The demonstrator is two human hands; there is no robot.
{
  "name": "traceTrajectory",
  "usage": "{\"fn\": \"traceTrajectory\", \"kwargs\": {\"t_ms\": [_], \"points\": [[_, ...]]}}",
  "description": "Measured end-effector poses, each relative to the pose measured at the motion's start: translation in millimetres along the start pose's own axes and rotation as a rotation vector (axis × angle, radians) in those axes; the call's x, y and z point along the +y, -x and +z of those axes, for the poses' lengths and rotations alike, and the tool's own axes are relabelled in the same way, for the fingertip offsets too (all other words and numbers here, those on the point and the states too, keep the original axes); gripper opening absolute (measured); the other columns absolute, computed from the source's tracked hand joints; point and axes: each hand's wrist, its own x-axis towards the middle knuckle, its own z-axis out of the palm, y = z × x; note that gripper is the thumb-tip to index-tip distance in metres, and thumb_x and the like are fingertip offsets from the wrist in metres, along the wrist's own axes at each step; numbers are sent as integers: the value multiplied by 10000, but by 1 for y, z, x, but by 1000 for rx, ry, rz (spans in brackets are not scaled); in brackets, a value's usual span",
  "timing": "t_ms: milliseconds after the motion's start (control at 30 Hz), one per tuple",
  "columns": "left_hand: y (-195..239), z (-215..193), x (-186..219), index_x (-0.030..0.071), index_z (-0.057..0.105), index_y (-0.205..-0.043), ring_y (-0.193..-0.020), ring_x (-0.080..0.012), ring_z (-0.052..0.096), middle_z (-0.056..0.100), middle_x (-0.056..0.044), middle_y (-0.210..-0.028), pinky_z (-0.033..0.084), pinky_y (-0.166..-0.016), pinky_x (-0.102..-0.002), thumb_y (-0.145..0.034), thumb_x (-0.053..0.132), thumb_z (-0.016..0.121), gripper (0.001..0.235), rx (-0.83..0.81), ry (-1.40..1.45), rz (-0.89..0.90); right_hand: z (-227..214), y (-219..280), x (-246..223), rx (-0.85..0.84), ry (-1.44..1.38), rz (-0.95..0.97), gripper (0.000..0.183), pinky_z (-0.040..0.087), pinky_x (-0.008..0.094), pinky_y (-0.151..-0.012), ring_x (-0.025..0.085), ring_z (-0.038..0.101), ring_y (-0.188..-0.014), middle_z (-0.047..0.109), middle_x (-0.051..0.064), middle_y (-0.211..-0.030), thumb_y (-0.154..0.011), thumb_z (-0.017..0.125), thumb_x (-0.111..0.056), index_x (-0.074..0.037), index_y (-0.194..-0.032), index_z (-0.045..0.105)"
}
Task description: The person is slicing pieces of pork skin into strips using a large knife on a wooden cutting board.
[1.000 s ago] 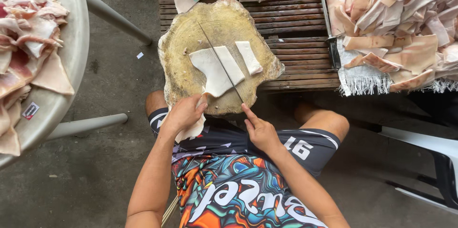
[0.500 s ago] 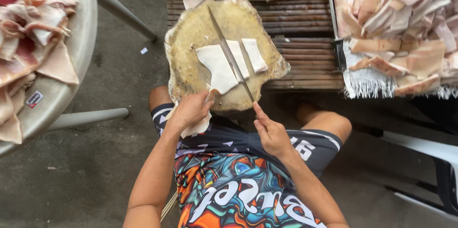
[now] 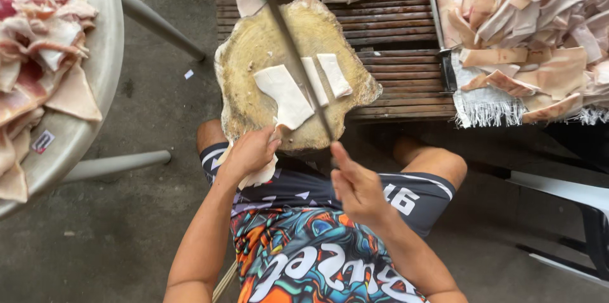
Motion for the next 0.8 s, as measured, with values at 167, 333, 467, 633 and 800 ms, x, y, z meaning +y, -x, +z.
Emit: {"fn": "traceTrajectory", "kwargs": {"t_ms": [167,333,467,633,800], "points": [[-5,-4,-3,59,621,-1133,-921,-480,654,703,-267,-920,504,-807,-574,-937,259,637,280,27,21,42,-7,-3,8,124,6,-630,638,536,276,-658,141,592,-706,618,47,-878,-1117,452,-41,-295,-1669,262],[5,5,-7,72,639,-1141,-946,-467,656,707,-253,-945,514,-835,-560,-934,271,650,287,1,-3,8,46,-1,73,-4,370,117,558,575,409,-750,394,706,-894,735,196,-1047,-1033,596,-140,-251,-1563,460],[-2,-2,-12,92,659,-1129,-944,-452,659,709,-237,-967,519,-819,-558,-901,262,675,285,70,-8,-4,37,5,90,11,407,131,554,553,440,-833,408,696,-994,712,219,-1165,-1014,573,-165,-222,-1551,452],[-7,-2,-12,110,671,-1012,-924,-410,688,728,-182,-922,533,-814,-542,-895,223,662,163,115,-188,-57,4,-14,87,98,406,117,523,570,393,-811,368,730,-940,723,211,-1149,-1036,572,-174,-181,-1545,457],[0,9,-8,55,599,-1002,-799,-402,721,716,-201,-896,580,-708,-510,-898,111,610,119,230,-376,-83,5,-6,68,-44,323,430,574,574,387,-751,345,696,-723,694,197,-834,-1019,567,-207,-203,-1579,437]]}}
